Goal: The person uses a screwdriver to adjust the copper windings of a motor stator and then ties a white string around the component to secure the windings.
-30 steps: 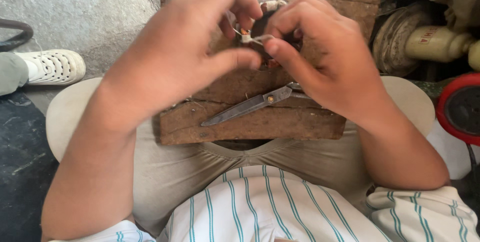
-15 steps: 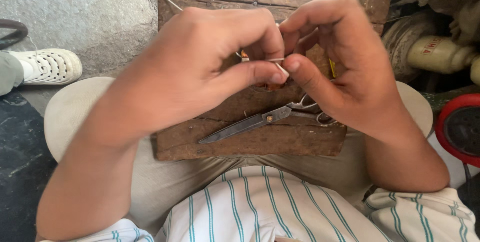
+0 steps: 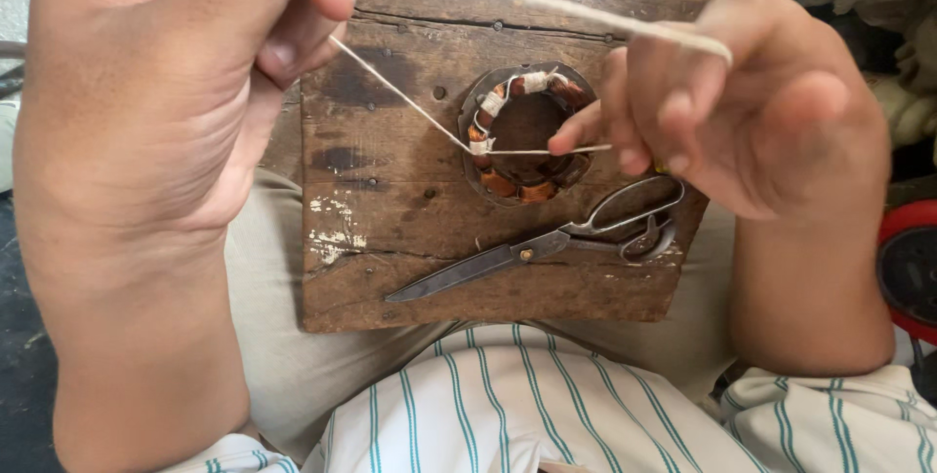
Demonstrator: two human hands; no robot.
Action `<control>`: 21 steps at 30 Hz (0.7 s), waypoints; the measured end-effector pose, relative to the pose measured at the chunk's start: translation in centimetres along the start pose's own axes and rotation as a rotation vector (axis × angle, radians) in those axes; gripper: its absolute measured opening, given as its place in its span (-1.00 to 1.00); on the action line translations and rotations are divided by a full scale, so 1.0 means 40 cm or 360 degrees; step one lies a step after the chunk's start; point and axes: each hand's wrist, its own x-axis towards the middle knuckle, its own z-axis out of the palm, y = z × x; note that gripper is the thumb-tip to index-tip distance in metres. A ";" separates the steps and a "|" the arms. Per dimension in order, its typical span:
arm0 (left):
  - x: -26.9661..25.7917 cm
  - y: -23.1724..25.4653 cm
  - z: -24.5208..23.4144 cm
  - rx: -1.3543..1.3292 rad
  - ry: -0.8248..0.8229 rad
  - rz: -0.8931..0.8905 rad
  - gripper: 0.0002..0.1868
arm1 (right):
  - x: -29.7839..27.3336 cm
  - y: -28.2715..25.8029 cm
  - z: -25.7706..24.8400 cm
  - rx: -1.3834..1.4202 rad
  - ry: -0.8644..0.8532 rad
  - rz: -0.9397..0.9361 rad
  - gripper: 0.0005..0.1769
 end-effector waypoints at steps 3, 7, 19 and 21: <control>-0.004 0.005 0.002 -0.0024 -0.0002 -0.0029 -0.87 | -0.021 0.031 -0.007 0.0141 0.0172 0.0096 -0.74; -0.007 0.008 0.006 0.0104 0.0013 0.0011 -0.86 | -0.036 0.040 0.036 0.0010 0.0303 0.0282 -0.75; -0.033 0.013 0.025 0.0348 -0.0053 0.0169 -0.87 | -0.012 0.046 0.093 -0.0452 0.0398 0.0464 -0.72; -0.039 0.013 0.030 0.0465 -0.0022 0.0165 -0.87 | -0.009 0.054 0.096 -0.0234 0.0524 0.0424 -0.74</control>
